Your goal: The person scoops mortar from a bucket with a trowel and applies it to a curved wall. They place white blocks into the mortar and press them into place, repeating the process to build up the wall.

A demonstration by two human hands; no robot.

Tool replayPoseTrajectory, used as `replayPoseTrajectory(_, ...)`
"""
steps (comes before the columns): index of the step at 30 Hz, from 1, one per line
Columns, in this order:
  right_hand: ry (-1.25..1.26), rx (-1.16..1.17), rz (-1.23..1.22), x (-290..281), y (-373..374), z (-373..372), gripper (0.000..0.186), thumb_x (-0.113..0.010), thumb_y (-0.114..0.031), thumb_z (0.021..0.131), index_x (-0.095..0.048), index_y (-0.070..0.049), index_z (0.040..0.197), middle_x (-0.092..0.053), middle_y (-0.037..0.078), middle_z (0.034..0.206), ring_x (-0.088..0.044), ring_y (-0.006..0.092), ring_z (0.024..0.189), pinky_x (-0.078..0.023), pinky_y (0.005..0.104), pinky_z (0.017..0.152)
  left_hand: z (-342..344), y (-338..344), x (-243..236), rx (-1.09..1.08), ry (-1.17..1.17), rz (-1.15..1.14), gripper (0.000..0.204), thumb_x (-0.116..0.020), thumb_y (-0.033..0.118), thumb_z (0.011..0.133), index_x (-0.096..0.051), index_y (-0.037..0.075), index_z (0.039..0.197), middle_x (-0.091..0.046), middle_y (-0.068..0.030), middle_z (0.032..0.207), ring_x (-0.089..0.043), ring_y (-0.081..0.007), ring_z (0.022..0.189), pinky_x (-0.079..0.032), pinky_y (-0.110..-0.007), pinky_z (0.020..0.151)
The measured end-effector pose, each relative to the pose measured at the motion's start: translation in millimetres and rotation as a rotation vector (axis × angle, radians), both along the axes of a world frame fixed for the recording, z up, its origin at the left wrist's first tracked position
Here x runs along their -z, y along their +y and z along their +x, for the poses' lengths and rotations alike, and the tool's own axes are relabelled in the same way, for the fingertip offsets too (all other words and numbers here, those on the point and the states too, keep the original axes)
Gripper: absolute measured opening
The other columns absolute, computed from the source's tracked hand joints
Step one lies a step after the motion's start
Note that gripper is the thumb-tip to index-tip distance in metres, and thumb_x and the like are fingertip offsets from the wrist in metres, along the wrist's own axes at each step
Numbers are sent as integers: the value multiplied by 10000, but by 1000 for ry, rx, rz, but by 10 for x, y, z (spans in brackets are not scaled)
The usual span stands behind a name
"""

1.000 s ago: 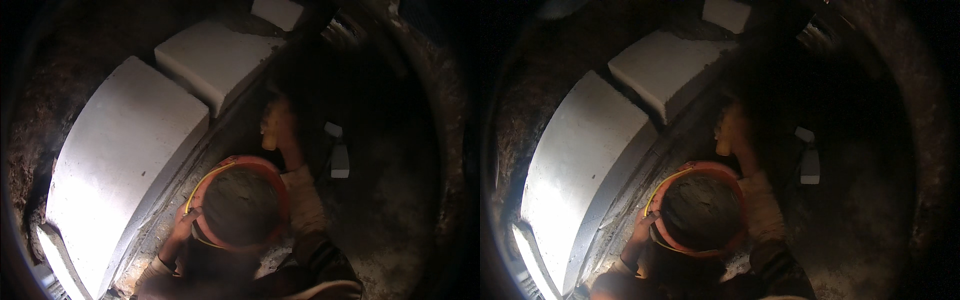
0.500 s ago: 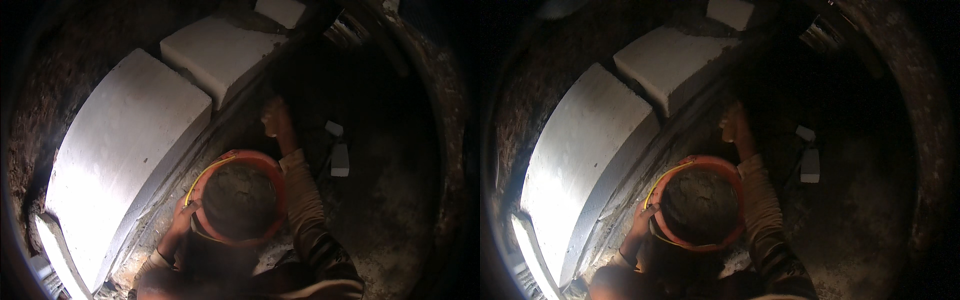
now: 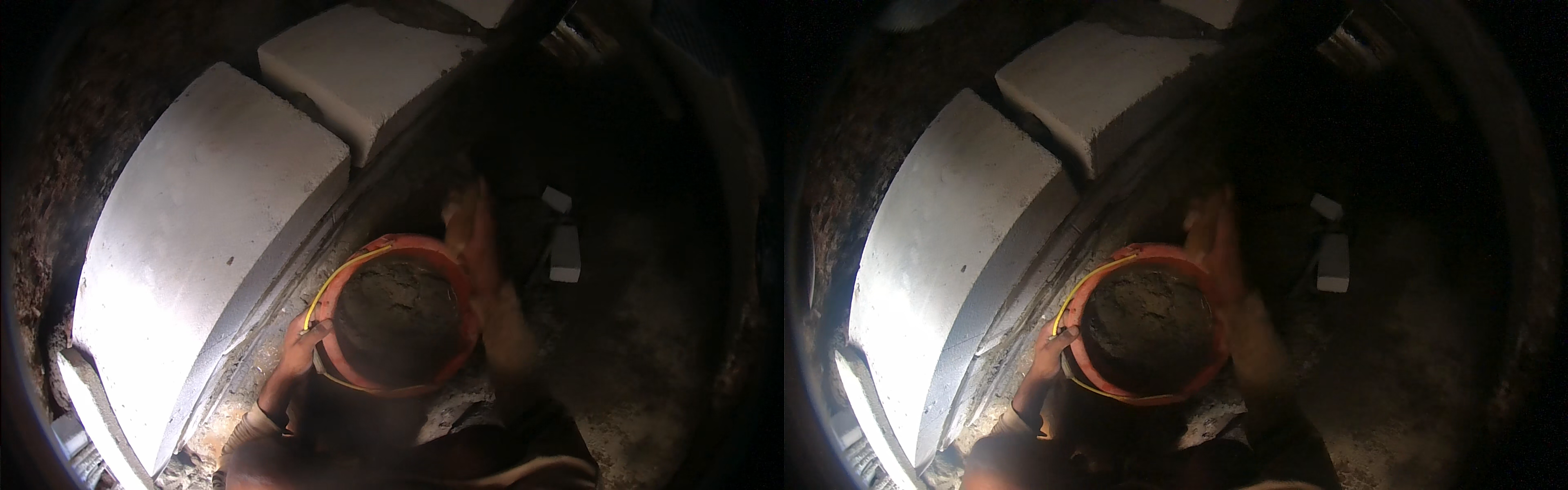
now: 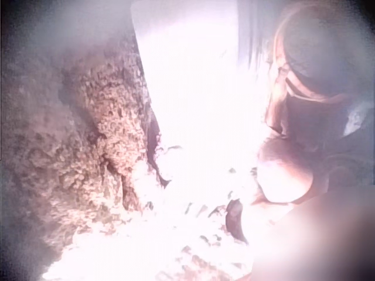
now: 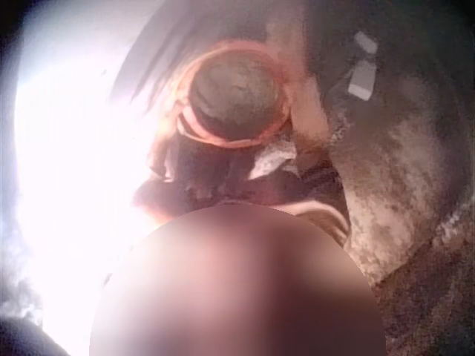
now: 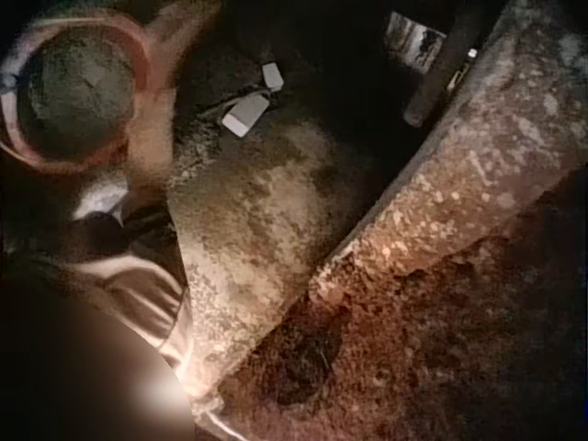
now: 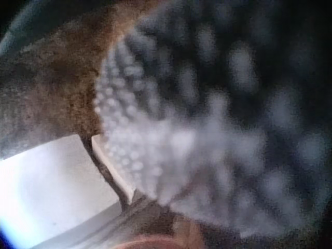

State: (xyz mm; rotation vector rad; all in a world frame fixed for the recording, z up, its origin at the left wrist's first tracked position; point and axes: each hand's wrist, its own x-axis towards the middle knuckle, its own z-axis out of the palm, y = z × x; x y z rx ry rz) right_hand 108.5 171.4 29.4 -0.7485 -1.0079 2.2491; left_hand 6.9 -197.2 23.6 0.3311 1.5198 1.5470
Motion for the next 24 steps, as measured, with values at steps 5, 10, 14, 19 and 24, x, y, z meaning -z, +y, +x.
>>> replayPoseTrajectory(5,-407,94,1072,766,1229,-384,624,-543,-471,1018,-456,-42,1463,-562,129,1389,-571,256,1241,-484,385,1037,-11,89,9,47,-89,91,230,-596,140,936,-650,1,1112,-647,-8,977,-581,-116,916,-452,-280,845)
replayPoseTrajectory(10,37,-115,255,-69,1333,-835,520,-474,-476,1043,-490,-75,1374,-574,85,1089,-575,227,929,-509,379,790,-25,0,19,11,-41,54,239,-582,138,943,-652,-5,1122,-650,-14,994,-584,-121,928,-453,-280,852)
replayPoseTrajectory(14,20,-156,295,-538,650,-722,458,-419,-480,1063,-518,-102,1302,-584,51,849,-577,204,680,-528,374,592,35,-38,101,2,-103,64,252,-573,134,946,-657,-3,1140,-664,-25,1018,-600,-134,960,-461,-285,878)
replayPoseTrajectory(19,-228,-233,381,-401,183,-230,462,-399,-478,1069,-517,-105,1314,-590,44,831,-582,180,675,-545,340,606,-20,-99,-26,18,-110,64,291,-576,144,952,-650,-6,1191,-674,-43,1077,-607,-160,1025,-454,-311,943)
replayPoseTrajectory(24,-33,114,541,-219,913,-333,400,-420,-447,1069,-556,-120,1252,-613,50,946,-589,158,793,-519,301,661,47,3,-118,-48,-214,52,329,-593,145,951,-646,-2,1240,-673,-58,1147,-595,-168,1106,-438,-317,1000)
